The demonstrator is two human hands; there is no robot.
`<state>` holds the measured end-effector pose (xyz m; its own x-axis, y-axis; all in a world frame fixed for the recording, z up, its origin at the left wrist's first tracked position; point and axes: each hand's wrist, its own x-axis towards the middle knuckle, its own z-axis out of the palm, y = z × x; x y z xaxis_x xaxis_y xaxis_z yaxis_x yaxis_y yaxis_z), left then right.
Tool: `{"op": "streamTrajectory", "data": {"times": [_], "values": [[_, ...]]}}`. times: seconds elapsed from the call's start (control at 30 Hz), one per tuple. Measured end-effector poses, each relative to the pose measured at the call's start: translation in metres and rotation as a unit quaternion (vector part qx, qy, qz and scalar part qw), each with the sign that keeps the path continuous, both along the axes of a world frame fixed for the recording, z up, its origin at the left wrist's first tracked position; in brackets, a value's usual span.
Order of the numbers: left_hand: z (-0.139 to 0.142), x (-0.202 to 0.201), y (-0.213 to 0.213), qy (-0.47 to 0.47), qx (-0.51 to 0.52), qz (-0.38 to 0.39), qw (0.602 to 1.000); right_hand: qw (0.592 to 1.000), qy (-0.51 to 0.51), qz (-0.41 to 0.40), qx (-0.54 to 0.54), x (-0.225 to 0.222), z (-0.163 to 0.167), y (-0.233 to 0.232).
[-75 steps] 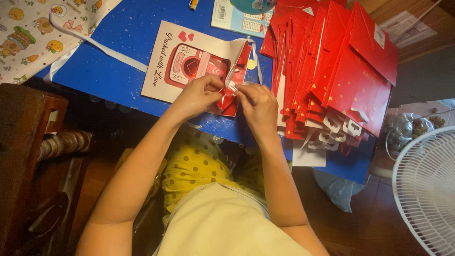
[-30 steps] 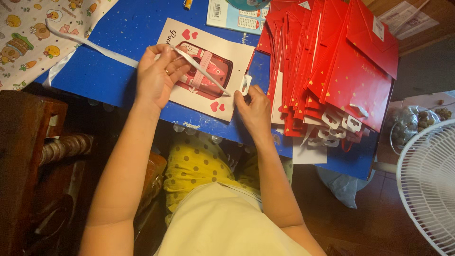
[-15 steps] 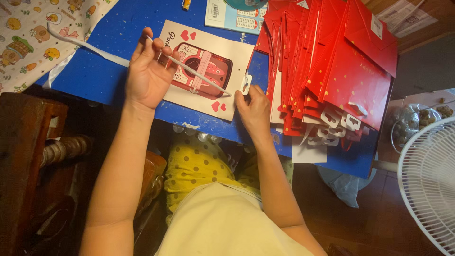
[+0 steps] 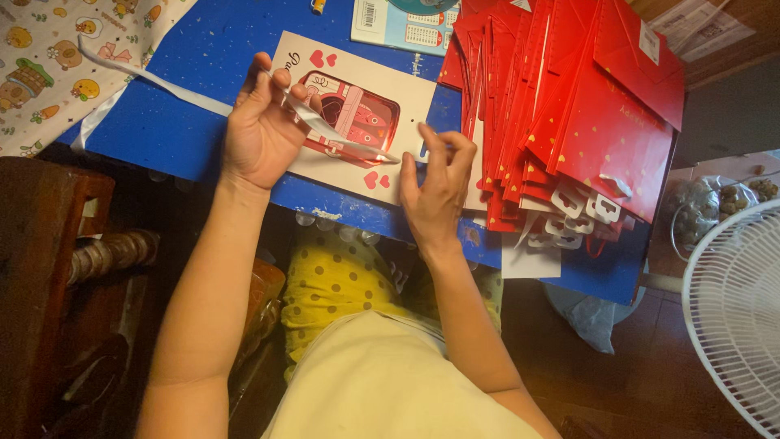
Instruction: The person assembles red gift bags by inserting white plastic handles into the bag slots and folding the top edges. They handle multiple bags, stacking them on a blue table, and use a small orange tool to assist with folding.
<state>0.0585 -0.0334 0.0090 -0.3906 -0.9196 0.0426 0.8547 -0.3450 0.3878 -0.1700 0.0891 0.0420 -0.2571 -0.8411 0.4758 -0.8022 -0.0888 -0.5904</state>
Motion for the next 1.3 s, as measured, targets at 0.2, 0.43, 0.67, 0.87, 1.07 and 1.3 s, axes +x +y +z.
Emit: {"op": "streamTrajectory", "data": {"times": [0.2, 0.43, 0.67, 0.87, 1.07, 1.3], "values": [[0.003, -0.001, 0.001, 0.011, 0.028, 0.004, 1.000, 0.994, 0.068, 0.083, 0.026, 0.010, -0.006, -0.006], [0.024, -0.029, -0.016, -0.128, -0.015, -0.004, 0.992, 0.996, -0.003, 0.071, 0.056, -0.003, -0.022, 0.008], [0.024, -0.086, -0.014, -0.385, -0.018, 0.008, 0.923, 0.987, -0.114, 0.065, 0.098, -0.022, -0.038, -0.001], [0.012, -0.093, 0.003, -0.541, -0.164, 0.002, 0.825, 0.891, -0.434, 0.111, 0.073, -0.022, -0.050, -0.013], [0.014, -0.086, 0.007, -0.656, -0.272, 0.079, 0.699, 0.719, -0.679, 0.102, 0.112, -0.024, -0.054, -0.035], [0.013, -0.084, 0.007, -0.675, -0.297, 0.040, 0.674, 0.779, -0.592, 0.124, 0.164, -0.022, -0.055, -0.043]]}}
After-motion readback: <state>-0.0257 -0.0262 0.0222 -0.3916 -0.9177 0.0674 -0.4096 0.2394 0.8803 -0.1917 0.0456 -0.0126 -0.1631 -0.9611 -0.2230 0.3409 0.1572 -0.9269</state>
